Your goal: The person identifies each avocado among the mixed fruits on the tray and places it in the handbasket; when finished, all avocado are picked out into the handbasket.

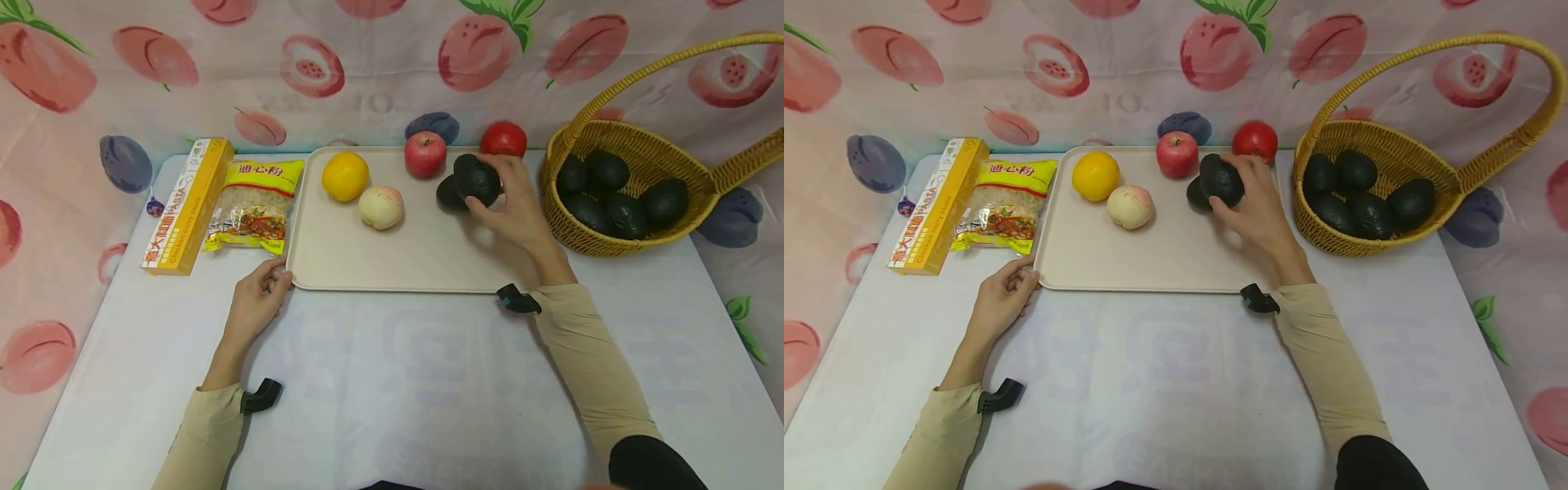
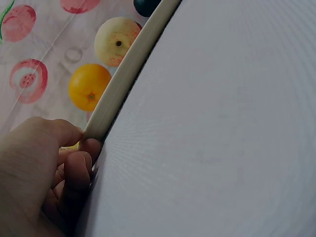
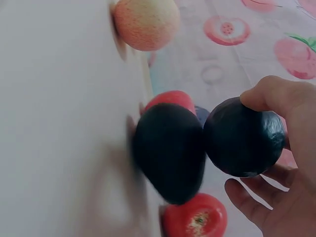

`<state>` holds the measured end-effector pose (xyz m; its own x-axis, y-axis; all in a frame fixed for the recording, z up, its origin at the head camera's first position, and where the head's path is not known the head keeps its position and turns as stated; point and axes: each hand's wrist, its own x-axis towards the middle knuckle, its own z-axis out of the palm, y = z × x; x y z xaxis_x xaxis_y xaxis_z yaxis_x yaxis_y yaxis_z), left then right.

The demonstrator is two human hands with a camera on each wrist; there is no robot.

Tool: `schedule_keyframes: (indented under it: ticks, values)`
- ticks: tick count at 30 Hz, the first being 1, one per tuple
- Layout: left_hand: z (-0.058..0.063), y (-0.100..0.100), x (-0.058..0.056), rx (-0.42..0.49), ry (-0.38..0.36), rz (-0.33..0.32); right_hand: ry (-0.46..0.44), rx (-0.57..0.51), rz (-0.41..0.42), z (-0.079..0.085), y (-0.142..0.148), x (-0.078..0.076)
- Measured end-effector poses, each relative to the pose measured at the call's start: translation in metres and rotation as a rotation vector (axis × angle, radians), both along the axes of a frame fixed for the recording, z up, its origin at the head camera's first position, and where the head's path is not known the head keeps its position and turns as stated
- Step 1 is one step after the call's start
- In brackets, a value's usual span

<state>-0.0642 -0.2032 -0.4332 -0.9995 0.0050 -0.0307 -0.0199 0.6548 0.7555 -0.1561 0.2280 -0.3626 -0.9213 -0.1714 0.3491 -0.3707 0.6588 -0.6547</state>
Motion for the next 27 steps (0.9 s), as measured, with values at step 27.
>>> schedule_keyframes:
  ticks: [27]
  values:
    - [0.003, 0.001, 0.001, 0.006, 0.008, -0.008, 0.065, -0.128, -0.127, 0.046, 0.04, 0.024]
